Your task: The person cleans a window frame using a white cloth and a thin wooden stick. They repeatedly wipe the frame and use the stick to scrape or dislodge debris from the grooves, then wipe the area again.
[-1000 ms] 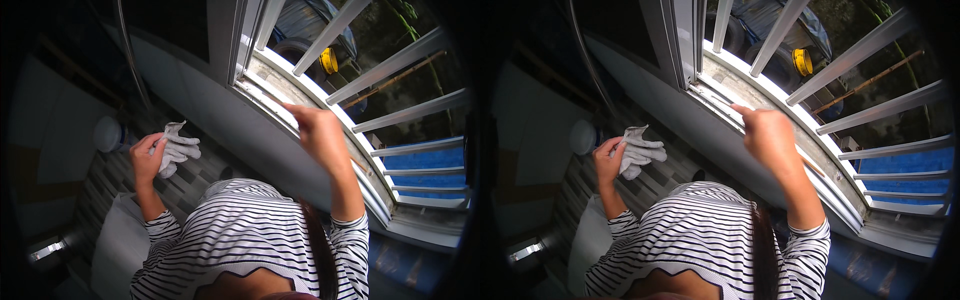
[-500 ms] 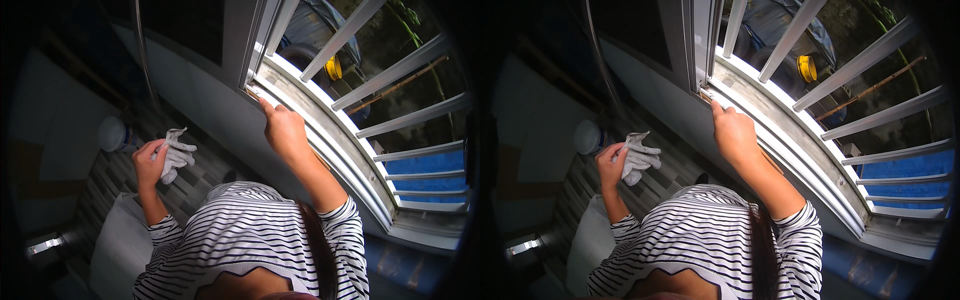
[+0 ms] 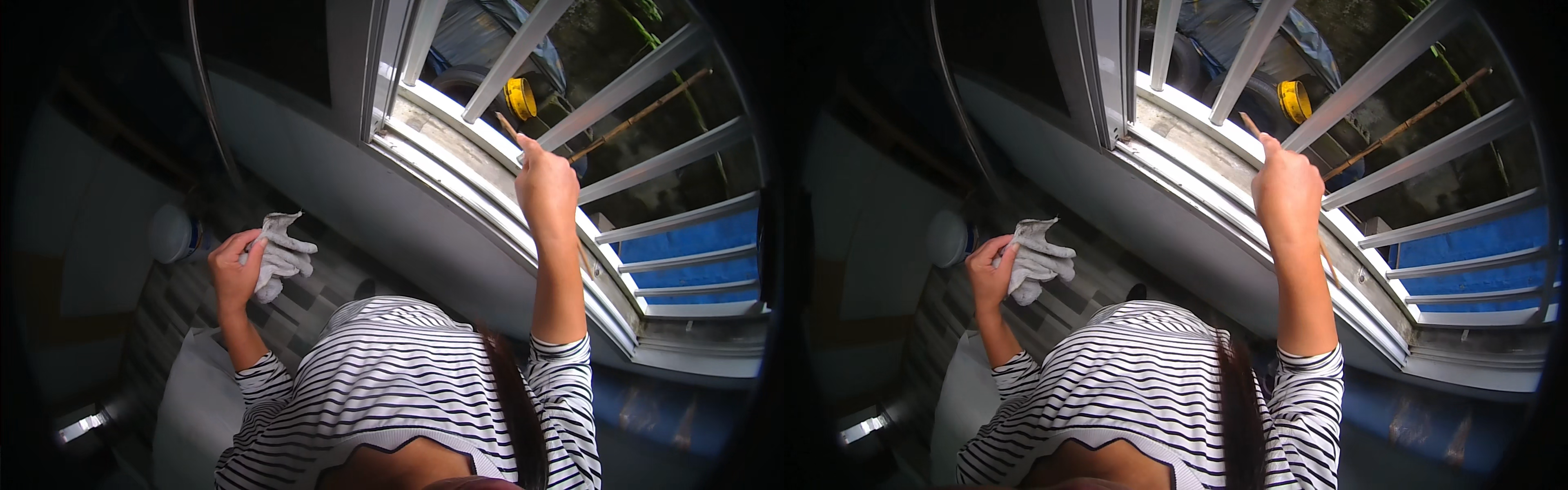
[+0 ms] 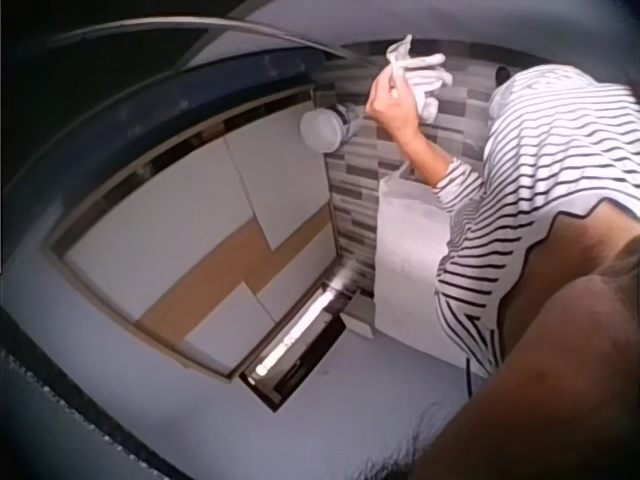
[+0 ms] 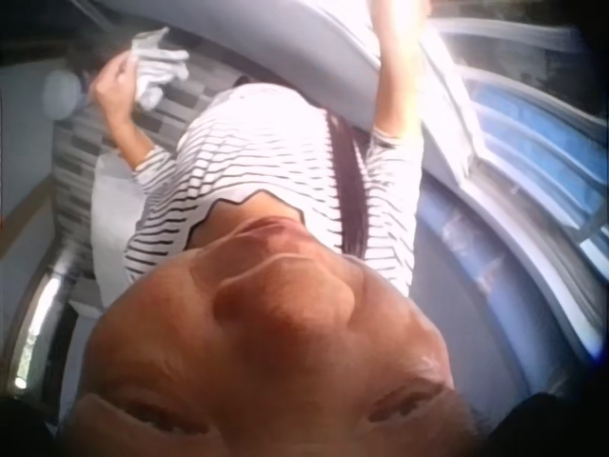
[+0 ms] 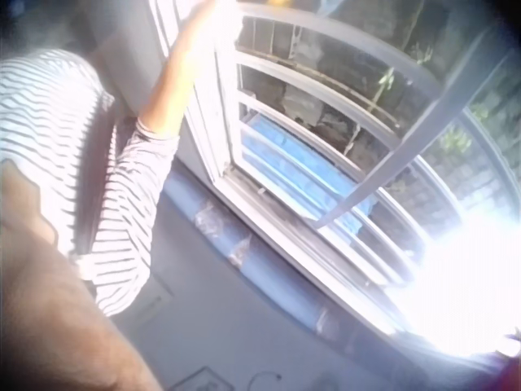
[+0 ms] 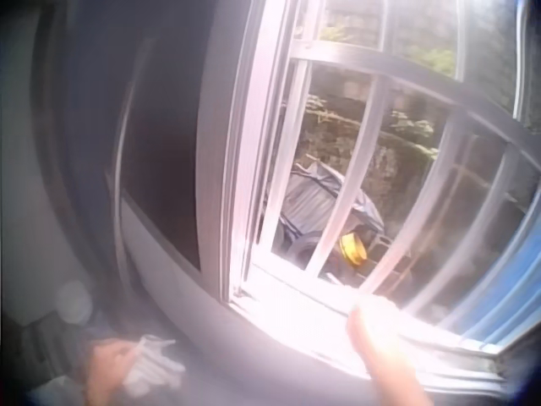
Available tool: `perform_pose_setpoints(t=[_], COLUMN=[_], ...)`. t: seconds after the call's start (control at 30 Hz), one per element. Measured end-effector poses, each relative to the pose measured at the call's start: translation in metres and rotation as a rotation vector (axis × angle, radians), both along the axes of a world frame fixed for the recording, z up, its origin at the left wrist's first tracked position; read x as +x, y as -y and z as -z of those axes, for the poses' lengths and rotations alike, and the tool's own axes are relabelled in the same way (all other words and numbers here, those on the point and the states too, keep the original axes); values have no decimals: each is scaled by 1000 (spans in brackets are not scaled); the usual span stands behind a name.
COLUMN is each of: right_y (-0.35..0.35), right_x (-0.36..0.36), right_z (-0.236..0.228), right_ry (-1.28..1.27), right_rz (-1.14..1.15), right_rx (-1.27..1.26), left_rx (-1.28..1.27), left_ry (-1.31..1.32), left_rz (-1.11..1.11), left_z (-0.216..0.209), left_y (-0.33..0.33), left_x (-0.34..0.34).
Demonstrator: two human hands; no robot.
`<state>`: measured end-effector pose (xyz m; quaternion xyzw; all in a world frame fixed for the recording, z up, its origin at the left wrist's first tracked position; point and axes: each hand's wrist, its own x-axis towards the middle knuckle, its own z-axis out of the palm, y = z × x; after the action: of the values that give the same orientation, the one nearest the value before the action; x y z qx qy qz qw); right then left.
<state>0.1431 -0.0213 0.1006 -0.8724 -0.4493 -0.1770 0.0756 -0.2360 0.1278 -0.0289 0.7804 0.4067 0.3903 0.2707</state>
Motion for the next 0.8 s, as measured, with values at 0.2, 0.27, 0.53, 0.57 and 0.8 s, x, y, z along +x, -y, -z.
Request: perform_pose_setpoints(t=[0.2, 0.27, 0.53, 0.57, 0.8], right_y=[-37, -59, -49, -47, -9], right_x=[12, 26, 36, 37, 34], right_z=[-11, 15, 26, 39, 4], right_ry=[71, 77, 126, 126, -51], right_rz=[233, 298, 163, 133, 35], right_rx=[-191, -260, -231, -326, -103], left_rx=[0, 36, -24, -29, 23], left_ry=[-14, 15, -24, -30, 2], left_rz=[43, 45, 5, 6, -23], left_z=[-4, -2, 12, 14, 15], left_y=[0, -2, -5, -6, -7], left_x=[6, 7, -3, -3, -9])
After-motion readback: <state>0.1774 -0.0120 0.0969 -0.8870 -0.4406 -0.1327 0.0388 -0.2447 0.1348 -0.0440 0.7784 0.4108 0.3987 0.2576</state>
